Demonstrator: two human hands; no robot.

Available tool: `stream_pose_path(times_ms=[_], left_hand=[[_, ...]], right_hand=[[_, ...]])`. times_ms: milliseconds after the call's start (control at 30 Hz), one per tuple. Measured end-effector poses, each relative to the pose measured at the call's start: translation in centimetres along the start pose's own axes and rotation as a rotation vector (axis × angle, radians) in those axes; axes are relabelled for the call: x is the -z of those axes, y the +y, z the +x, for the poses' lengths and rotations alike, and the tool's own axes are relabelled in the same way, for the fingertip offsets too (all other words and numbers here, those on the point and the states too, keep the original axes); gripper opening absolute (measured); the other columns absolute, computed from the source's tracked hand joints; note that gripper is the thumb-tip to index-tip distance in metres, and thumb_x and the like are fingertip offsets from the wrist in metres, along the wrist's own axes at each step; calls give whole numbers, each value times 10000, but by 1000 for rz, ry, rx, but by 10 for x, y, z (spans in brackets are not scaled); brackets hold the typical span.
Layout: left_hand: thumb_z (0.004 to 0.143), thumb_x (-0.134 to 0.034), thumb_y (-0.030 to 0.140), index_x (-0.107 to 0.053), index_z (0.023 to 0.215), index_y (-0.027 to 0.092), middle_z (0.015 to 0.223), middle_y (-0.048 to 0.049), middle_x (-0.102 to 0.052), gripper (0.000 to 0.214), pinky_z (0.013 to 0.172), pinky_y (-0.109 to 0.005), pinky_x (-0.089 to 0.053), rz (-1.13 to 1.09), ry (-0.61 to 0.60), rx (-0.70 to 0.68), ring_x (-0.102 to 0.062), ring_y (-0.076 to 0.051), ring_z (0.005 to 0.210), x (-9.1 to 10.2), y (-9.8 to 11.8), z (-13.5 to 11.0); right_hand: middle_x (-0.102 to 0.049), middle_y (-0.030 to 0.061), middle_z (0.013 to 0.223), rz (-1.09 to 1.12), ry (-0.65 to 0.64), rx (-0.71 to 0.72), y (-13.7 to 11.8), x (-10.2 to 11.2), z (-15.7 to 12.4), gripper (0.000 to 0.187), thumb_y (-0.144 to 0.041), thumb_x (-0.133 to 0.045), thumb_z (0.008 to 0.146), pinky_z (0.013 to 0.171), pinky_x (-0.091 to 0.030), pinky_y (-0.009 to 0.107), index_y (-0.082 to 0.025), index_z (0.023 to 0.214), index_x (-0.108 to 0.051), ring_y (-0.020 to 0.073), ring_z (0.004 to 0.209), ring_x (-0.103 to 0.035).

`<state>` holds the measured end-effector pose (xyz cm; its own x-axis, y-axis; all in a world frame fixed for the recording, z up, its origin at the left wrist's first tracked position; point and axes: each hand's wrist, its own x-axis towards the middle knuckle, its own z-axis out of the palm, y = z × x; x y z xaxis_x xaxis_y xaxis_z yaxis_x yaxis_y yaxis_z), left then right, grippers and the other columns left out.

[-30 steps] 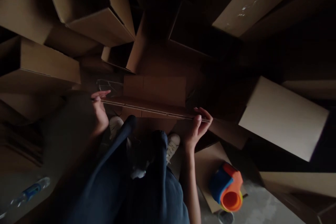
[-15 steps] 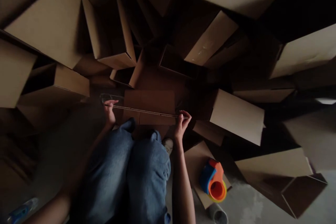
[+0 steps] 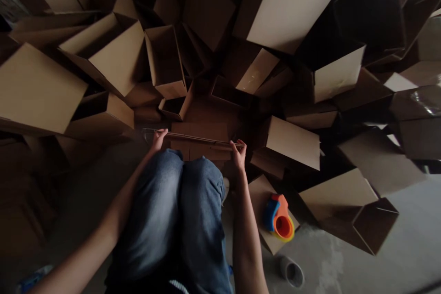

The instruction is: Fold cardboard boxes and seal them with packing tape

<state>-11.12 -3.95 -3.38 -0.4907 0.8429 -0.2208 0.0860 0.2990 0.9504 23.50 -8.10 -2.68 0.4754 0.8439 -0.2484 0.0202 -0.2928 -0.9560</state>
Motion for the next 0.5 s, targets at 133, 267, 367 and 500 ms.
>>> stream_pose_path(times_ms=[133, 267, 367, 500], left_hand=[[751, -751, 429, -518, 1023, 217, 1085, -72, -622, 416, 981, -352, -434, 28, -69, 10, -578, -254, 1148, 4, -2, -8], [748, -755, 434, -540, 1027, 209, 1134, -83, -624, 418, 1004, -340, -410, 66, -144, 3, -539, -261, 1211, 15, -3, -11], [715, -762, 478, -566, 925, 210, 1046, -59, -645, 393, 988, -334, -417, 107, -204, -11, -562, -258, 1165, 23, -1, -11], [674, -758, 565, -593, 801, 217, 871, -28, -667, 406, 912, -322, -452, 168, -286, -30, -618, -237, 1016, 29, 7, -9]], right_hand=[[-632, 82, 1133, -30, -1, -31, 7, 7, -11, 770, -662, -698, 572, 907, -483, 296, -187, 1155, -539, 206, 1057, -610], [-656, 93, 1107, -91, 7, -45, 11, 9, -18, 776, -672, -678, 593, 866, -504, 280, -165, 1166, -549, 209, 1031, -631], [-672, 114, 1104, -176, -3, -51, 5, 10, -14, 760, -683, -662, 615, 850, -512, 282, -143, 1143, -580, 224, 1022, -644], [-710, 100, 988, -358, -100, -25, -13, 21, 0, 610, -667, -690, 645, 862, -506, 310, -158, 982, -674, 253, 1002, -656]])
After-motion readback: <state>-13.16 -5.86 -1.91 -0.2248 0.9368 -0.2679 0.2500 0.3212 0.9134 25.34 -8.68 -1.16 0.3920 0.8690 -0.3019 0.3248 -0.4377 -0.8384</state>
